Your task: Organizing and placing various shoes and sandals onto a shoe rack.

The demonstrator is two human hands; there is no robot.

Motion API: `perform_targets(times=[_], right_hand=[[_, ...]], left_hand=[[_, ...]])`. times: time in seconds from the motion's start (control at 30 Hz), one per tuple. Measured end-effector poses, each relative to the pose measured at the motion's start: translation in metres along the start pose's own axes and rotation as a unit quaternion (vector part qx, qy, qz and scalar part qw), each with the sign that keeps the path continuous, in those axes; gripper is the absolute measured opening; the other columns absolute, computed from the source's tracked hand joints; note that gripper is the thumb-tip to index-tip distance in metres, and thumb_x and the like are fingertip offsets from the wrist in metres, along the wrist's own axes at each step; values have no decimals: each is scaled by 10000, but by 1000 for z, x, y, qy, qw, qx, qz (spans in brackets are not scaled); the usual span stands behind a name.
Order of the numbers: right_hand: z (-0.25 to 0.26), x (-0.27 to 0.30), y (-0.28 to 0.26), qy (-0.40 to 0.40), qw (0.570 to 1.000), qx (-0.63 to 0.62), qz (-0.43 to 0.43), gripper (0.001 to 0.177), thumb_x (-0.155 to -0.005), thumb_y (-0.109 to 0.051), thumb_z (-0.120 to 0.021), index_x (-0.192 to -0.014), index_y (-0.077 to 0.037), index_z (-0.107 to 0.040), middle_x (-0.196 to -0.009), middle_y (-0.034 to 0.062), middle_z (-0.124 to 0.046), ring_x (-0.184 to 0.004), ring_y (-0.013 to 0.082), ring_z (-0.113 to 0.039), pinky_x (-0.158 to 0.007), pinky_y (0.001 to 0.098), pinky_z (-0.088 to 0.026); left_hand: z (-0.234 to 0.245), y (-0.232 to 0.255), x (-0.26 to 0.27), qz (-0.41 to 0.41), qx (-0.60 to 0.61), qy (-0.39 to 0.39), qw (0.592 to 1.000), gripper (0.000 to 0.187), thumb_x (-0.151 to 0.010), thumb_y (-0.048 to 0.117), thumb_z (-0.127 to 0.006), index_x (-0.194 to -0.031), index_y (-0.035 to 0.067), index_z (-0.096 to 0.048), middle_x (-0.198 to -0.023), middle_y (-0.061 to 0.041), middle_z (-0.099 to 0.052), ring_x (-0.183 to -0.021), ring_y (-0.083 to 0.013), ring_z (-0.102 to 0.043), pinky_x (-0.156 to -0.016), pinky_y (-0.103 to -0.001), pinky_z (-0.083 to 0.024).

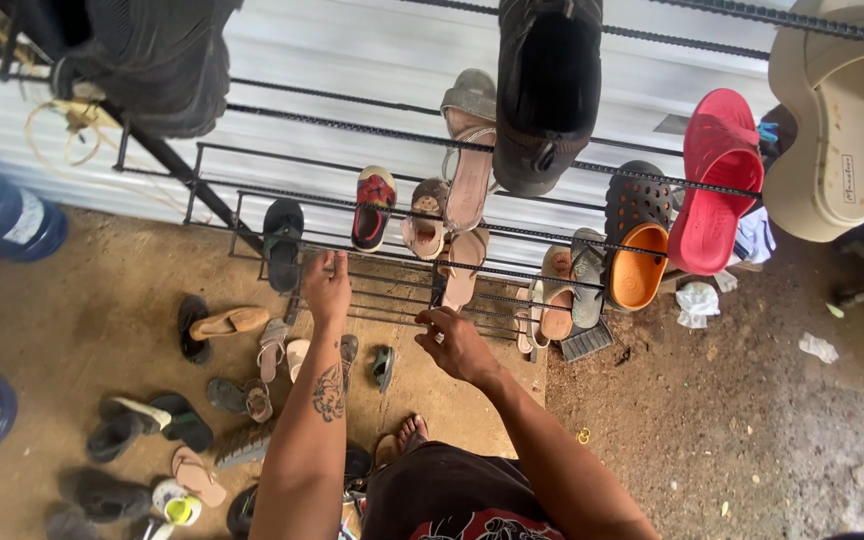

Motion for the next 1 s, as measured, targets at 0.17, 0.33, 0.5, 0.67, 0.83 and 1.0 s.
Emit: perform_targets(times=[0.17, 0.33, 0.5, 0.67, 0.83, 1.0], right_hand=[[-7, 32, -9, 2, 998, -50, 30, 292, -962, -169, -696, -1205, -7, -683, -1137, 171, -710, -933, 258, -762, -791, 383, -647], [-16, 83, -5, 18, 990, -121, 67, 277, -932, -88, -718, -1190, 6, -691, -1156, 156, -735, -958, 239, -770, -786, 369, -654], [-38, 139, 32, 43, 986, -151, 65, 235, -932, -55, -721, -1162, -5, -713, -1127, 128, -752, -949, 215, -758, -744, 344, -640], [-71, 184, 58, 37, 985, -166, 35, 181, -938, -63, -724, -1116, -32, -738, -1070, 88, -781, -922, 194, -765, -741, 318, -625], [-104, 206, 61, 3, 988, -154, 8, 127, -949, -80, -706, -1063, -60, -757, -1040, 59, -794, -910, 167, -766, -750, 301, -632], [-137, 218, 66, -14, 987, -157, -29, 169, -952, -123, -725, -1108, -60, -740, -1083, 75, -793, -977, 180, -757, -784, 330, -612]], left_hand=[[52, -10, 71, 34, 24, 35, 999, 173, -990, 207, -734, -1027, 38, -741, -970, -104, -752, -863, -209, -718, -759, -356, -572], [90, -13, 169, 60, 54, 87, 993, 131, -933, 157, -734, -946, 28, -752, -829, -57, -740, -738, -149, -683, -681, -331, -554], [116, -42, 276, 139, -26, 131, 981, 476, -958, 293, -854, -730, -58, -628, -602, -154, -521, -595, -205, -412, -590, -346, -460], [163, -32, 354, 190, -20, 155, 969, 386, -951, 299, -808, -806, -28, -663, -643, -147, -590, -588, -208, -489, -588, -361, -462], [210, -39, 407, 186, -102, 162, 964, 275, -946, 237, -793, -863, -18, -734, -714, -172, -682, -647, -269, -645, -626, -374, -515], [226, -78, 443, 229, -66, 135, 962, 148, -934, 170, -729, -986, 37, -765, -871, -112, -769, -767, -248, -737, -682, -382, -563]])
Point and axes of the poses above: each hand's wrist, its own x-axis away from the middle knuckle, its own z-axis out of the back of the hand, y = z × x, the point moved 8 cm from there along -x, towards the middle knuckle
